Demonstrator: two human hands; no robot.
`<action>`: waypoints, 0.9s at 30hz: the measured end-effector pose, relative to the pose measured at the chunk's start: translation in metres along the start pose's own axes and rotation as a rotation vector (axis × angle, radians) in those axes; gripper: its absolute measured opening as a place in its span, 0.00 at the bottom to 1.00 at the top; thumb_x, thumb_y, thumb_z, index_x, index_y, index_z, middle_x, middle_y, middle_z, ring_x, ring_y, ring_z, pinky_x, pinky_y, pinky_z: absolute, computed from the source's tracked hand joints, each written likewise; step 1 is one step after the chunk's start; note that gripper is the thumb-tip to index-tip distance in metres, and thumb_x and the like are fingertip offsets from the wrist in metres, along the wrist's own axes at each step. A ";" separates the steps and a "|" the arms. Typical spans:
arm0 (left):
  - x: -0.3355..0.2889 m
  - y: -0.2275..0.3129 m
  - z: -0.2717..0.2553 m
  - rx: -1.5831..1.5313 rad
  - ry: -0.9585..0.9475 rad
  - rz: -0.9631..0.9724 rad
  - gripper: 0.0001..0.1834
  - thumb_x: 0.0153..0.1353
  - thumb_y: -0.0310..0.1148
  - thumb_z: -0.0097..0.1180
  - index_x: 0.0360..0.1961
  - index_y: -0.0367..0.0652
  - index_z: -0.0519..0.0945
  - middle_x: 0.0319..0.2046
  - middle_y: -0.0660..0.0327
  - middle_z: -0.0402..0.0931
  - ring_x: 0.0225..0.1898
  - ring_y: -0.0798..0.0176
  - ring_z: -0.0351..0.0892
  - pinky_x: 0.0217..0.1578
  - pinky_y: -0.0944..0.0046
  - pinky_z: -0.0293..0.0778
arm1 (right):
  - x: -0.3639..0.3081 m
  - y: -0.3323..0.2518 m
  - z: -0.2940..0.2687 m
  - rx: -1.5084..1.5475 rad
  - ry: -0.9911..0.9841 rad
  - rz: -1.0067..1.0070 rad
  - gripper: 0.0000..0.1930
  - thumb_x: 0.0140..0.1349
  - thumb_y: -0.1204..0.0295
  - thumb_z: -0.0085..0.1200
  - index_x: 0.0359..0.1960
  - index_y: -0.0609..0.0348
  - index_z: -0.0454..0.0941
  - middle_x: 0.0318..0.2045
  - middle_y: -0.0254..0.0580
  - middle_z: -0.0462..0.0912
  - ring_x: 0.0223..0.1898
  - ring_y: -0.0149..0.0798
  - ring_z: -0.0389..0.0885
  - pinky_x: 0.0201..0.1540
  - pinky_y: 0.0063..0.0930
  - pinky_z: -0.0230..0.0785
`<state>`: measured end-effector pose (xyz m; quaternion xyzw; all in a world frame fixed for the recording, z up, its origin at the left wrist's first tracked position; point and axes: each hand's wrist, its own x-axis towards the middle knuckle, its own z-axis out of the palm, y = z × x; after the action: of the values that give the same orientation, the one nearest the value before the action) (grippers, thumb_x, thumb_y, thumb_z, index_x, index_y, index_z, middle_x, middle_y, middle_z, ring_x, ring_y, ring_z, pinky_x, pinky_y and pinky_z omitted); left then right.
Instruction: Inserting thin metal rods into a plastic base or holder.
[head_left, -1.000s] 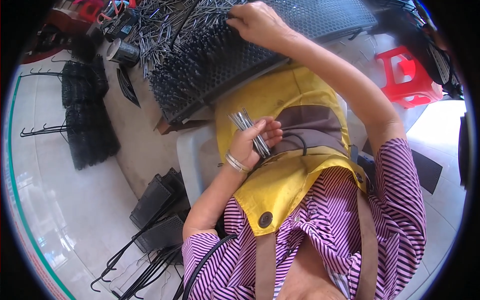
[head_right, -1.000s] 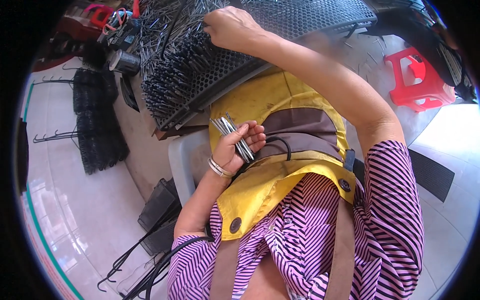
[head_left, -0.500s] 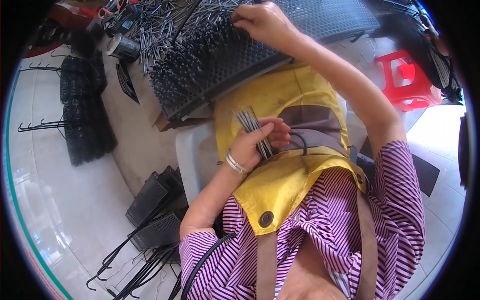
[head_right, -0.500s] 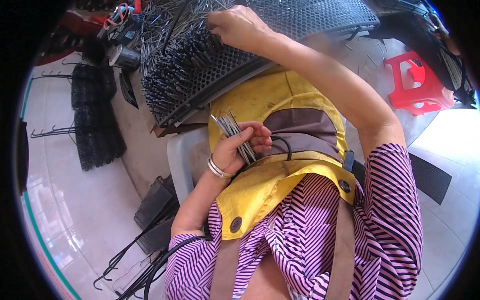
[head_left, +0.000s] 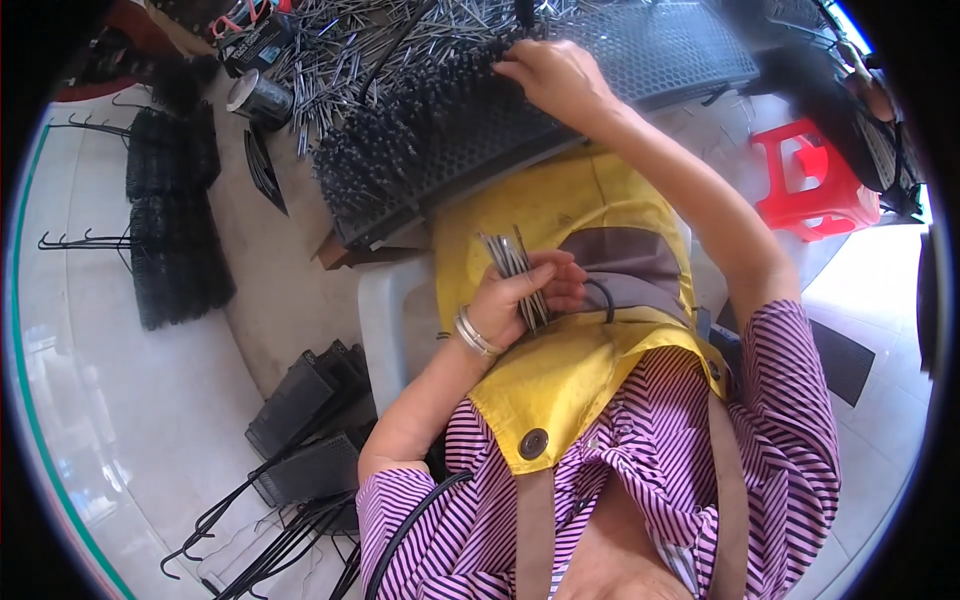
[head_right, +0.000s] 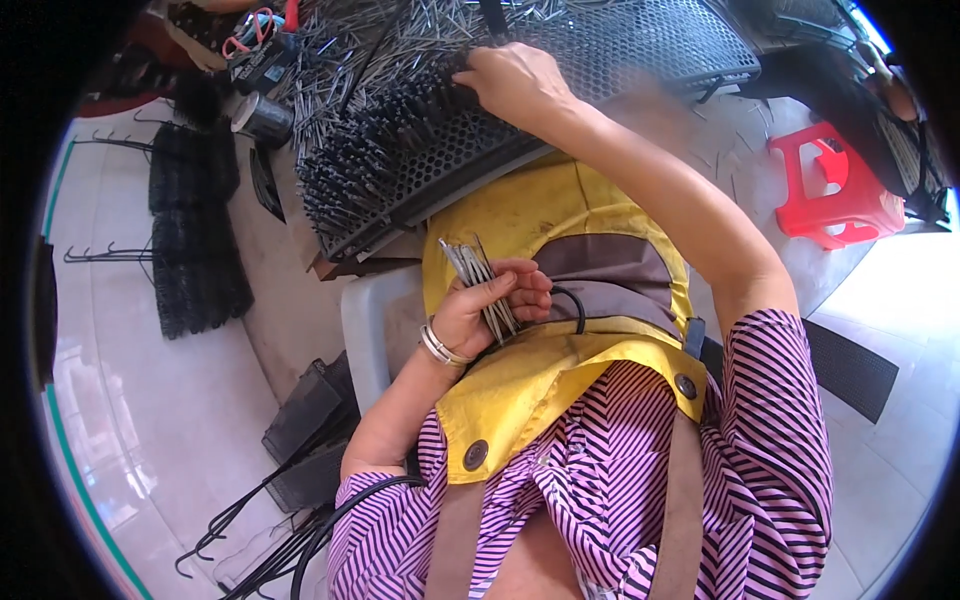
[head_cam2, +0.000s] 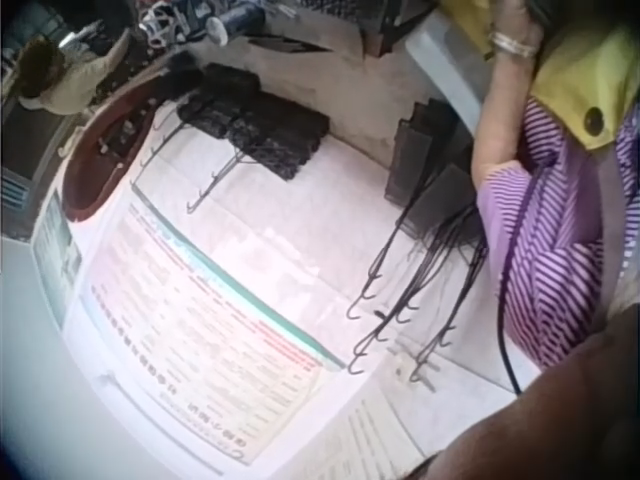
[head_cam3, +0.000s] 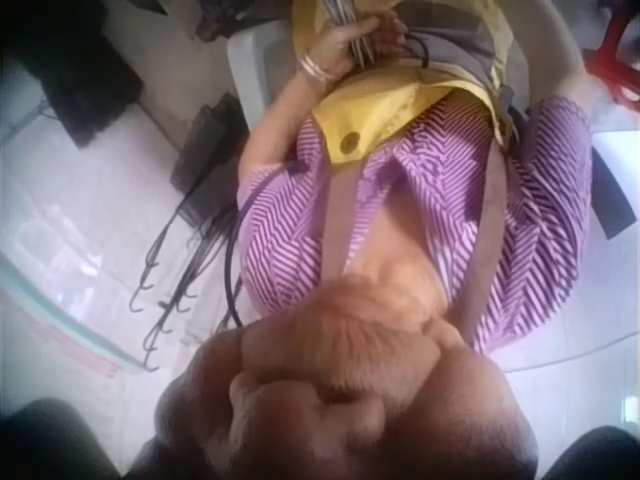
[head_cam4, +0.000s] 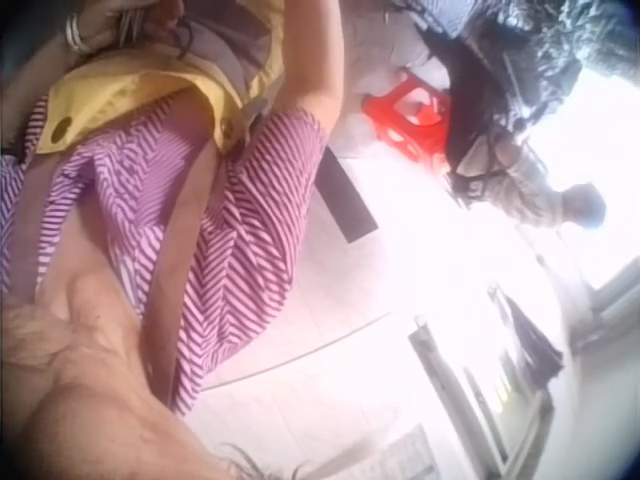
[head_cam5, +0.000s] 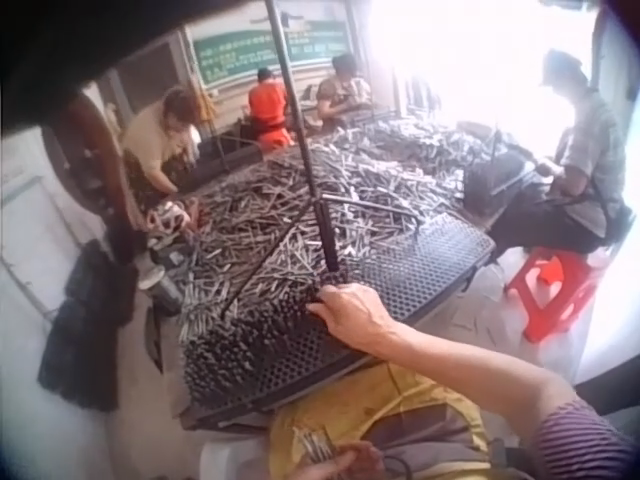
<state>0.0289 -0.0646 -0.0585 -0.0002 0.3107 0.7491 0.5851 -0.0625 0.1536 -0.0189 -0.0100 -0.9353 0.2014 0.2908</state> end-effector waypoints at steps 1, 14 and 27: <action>0.000 0.000 0.000 -0.003 0.000 0.004 0.14 0.57 0.30 0.47 0.44 0.34 0.71 0.39 0.48 0.73 0.40 0.53 0.75 0.41 0.56 0.73 | -0.004 0.003 0.001 -0.005 0.111 -0.042 0.10 0.52 0.64 0.53 0.27 0.58 0.75 0.19 0.47 0.75 0.23 0.50 0.74 0.28 0.37 0.67; 0.001 0.000 -0.002 -0.061 0.001 -0.025 0.15 0.58 0.30 0.46 0.44 0.33 0.70 0.38 0.49 0.74 0.38 0.55 0.76 0.41 0.58 0.73 | 0.012 -0.010 0.006 -0.105 0.103 -0.370 0.11 0.41 0.74 0.51 0.30 0.57 0.75 0.36 0.54 0.70 0.43 0.54 0.65 0.41 0.48 0.60; 0.000 0.002 -0.003 -0.052 -0.002 -0.035 0.14 0.58 0.32 0.46 0.43 0.34 0.70 0.37 0.51 0.74 0.37 0.57 0.76 0.39 0.60 0.74 | 0.024 -0.026 0.004 -0.242 -0.242 -0.163 0.09 0.37 0.75 0.52 0.25 0.61 0.77 0.34 0.54 0.73 0.42 0.56 0.67 0.40 0.52 0.60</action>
<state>0.0261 -0.0658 -0.0598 -0.0201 0.2903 0.7466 0.5983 -0.0817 0.1320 0.0010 0.0554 -0.9786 0.0629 0.1881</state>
